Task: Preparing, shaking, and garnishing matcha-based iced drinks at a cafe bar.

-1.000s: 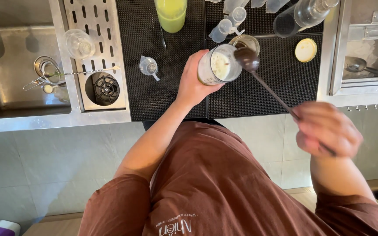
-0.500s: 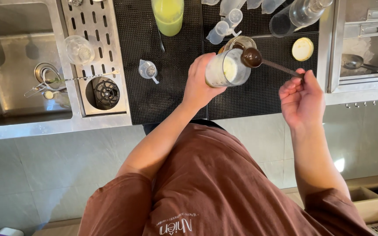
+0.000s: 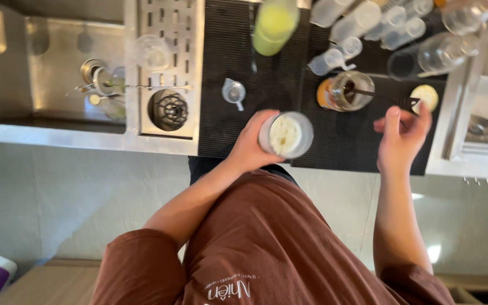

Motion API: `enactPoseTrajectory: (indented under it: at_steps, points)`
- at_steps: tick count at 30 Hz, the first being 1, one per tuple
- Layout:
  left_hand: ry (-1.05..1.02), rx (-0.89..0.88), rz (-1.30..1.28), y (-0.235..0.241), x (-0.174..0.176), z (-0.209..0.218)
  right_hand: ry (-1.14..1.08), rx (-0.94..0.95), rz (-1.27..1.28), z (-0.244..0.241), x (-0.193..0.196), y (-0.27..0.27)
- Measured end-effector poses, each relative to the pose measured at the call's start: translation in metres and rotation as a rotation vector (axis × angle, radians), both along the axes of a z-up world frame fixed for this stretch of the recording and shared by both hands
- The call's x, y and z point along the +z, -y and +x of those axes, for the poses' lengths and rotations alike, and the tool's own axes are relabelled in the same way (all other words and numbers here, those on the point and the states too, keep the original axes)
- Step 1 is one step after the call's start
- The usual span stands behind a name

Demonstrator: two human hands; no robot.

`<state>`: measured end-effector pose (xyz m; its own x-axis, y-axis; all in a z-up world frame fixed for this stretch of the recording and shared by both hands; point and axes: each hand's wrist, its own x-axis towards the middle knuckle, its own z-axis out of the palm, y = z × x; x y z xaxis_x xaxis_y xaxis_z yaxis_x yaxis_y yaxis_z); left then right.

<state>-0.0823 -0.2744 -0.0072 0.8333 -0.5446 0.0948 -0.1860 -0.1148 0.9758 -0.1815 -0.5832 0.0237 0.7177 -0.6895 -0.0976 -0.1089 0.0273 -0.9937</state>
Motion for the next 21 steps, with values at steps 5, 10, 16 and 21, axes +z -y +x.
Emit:
enactPoseTrajectory:
  at_steps: [5, 10, 16, 21]
  points:
    - [-0.317, 0.191, -0.134, -0.098, 0.027, -0.016, 0.060, -0.140, -0.996, 0.016, 0.041, -0.093]
    - [-0.456, 0.552, -0.160, -0.189, 0.012, -0.008, 0.060, 0.462, -0.408, 0.089, -0.014, -0.260]
    - [-0.432, 0.762, -0.027, -0.275, 0.024, 0.010, -0.156, 0.556, -0.004, 0.232, -0.159, -0.367]
    - [-0.388, 0.832, 0.087, -0.320, 0.017, 0.026, -0.343, 0.477, -0.201, 0.290, -0.201, -0.368]
